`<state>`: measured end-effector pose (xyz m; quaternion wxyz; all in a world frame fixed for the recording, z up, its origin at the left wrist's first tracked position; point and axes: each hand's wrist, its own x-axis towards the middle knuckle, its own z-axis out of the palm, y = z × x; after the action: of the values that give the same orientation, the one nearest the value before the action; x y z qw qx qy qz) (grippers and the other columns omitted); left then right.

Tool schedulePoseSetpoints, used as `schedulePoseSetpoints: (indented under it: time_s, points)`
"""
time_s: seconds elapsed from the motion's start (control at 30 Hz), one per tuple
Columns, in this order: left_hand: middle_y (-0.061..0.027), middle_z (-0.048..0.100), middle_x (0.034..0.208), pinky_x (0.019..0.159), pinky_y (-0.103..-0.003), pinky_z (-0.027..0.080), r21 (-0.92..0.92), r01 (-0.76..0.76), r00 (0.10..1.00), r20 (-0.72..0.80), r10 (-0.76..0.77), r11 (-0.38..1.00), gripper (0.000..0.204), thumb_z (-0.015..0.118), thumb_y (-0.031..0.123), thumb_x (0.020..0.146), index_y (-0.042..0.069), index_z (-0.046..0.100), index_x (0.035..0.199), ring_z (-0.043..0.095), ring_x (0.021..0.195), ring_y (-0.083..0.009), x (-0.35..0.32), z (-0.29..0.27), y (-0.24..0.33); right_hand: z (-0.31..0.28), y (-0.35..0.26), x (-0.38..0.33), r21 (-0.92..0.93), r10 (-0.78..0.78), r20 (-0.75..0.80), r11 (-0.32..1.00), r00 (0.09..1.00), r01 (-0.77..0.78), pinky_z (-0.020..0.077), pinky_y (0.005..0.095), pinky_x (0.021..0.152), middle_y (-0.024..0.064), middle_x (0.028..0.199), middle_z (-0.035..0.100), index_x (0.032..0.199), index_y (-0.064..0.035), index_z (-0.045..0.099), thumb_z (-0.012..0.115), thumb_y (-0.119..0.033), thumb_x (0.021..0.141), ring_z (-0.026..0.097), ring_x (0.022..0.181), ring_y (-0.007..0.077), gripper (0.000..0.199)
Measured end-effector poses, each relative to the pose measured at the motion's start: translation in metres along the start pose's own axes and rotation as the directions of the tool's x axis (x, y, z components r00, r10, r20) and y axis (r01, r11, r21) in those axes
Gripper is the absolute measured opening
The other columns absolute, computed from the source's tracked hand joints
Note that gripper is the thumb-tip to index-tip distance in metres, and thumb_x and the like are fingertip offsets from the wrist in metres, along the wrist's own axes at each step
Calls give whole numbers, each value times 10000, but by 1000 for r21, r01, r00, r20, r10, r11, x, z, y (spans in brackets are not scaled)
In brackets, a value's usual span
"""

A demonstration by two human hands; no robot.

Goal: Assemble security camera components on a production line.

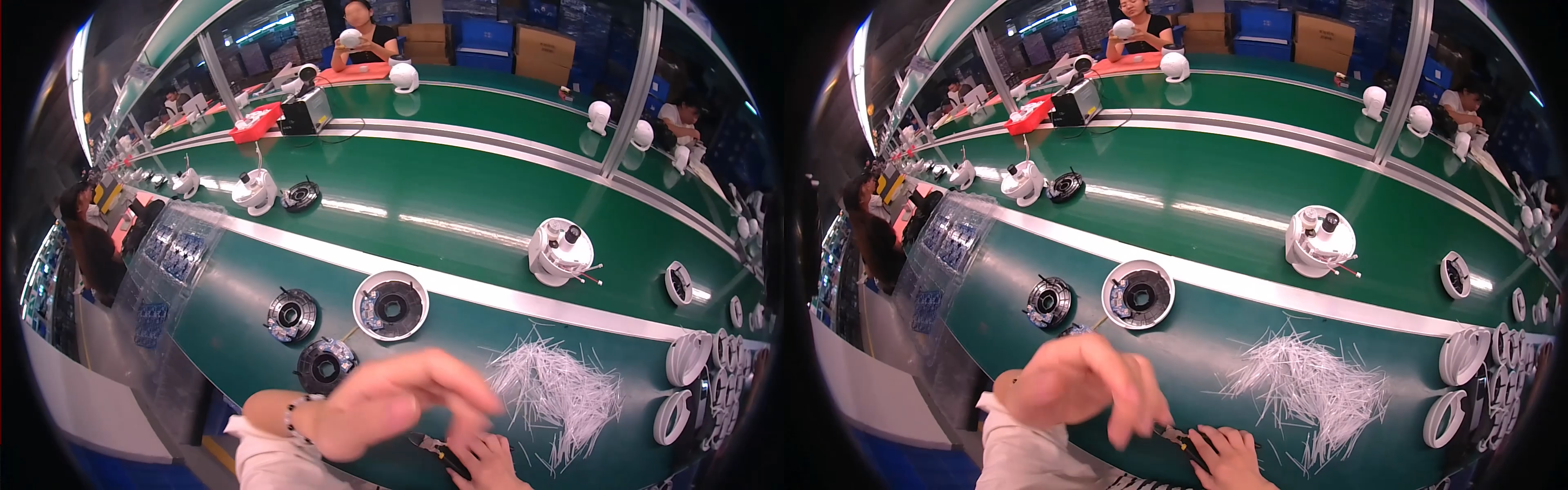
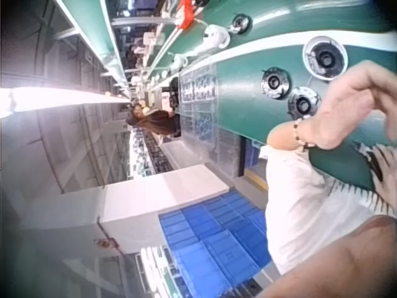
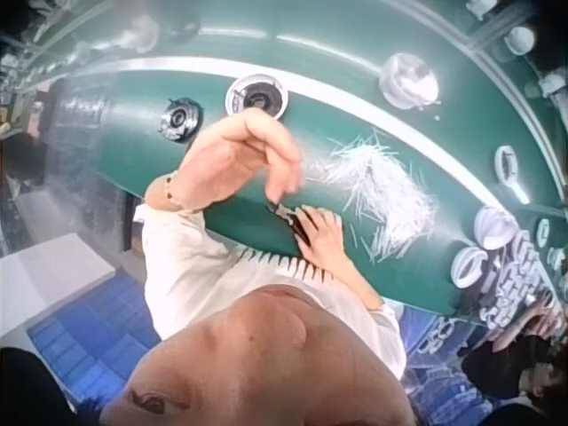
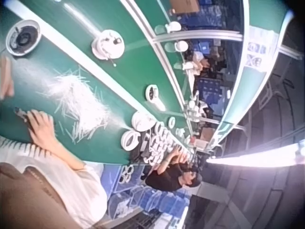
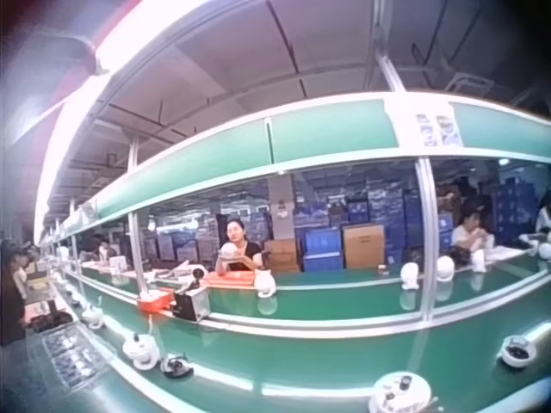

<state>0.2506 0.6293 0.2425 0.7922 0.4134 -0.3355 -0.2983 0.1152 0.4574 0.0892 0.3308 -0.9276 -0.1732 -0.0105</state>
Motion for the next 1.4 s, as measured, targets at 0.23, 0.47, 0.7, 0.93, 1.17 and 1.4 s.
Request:
schedulePoseSetpoints:
  time_s: [0.23, 0.47, 0.7, 0.93, 1.17, 1.4]
  points:
    - [-140, 592, 817, 759, -349, 446, 947, 278, 864, -174, 472, -160, 229, 599, 31, 644, 15, 589, 872, 569, 815, -277, -70, -92, -29, 11, 2, 2, -77, 7, -15, 997, 1000, -8, 320, 425, 843, 109, 1197, 447, 1122, -63, 496, 626, -172, 679, 400, 1064, 300, 475]
    - [-97, 600, 966, 837, -292, 420, 787, 393, 492, -617, 614, 476, 357, 534, -34, 731, -14, 504, 1086, 555, 937, -172, -137, -139, -64, 12, 1, 6, -90, -17, -52, 996, 999, 13, 325, 427, 828, 124, 1234, 430, 1121, -62, 498, 640, -153, 672, 421, 1047, 306, 479]
    - [-167, 535, 1099, 878, -355, 401, 867, 486, 769, -482, 421, 104, 538, 645, 59, 633, -14, 476, 1138, 523, 1010, -303, -128, -114, -67, 17, 5, 9, -94, -33, -100, 995, 994, 24, 330, 427, 814, 124, 1211, 455, 1098, -59, 522, 654, -153, 656, 446, 1015, 301, 470]
    - [-123, 543, 1077, 891, -385, 378, 852, 514, 806, -440, 395, -99, 386, 651, 106, 650, 18, 558, 1015, 502, 1017, -296, -118, -109, -97, 14, 7, 3, -105, 3, -38, 994, 999, -7, 301, 443, 843, 137, 1246, 410, 1119, -54, 499, 629, -172, 677, 420, 1028, 297, 476]
    - [-117, 595, 956, 809, -361, 437, 859, 485, 796, -358, 488, -162, 277, 625, 31, 655, 3, 578, 927, 557, 905, -291, -115, -119, -102, 10, 14, -1, -26, -25, -100, 999, 995, 23, 312, 431, 832, 142, 1212, 433, 1108, -48, 505, 628, -174, 670, 435, 997, 292, 472]
    - [-115, 596, 953, 802, -363, 442, 873, 458, 803, -324, 501, -169, 216, 613, 19, 665, -3, 588, 878, 559, 898, -294, -117, -123, -104, 9, 15, -6, -7, -16, -118, 1000, 993, 15, 315, 432, 833, 133, 1198, 447, 1104, -51, 510, 625, -172, 670, 439, 1000, 291, 465]
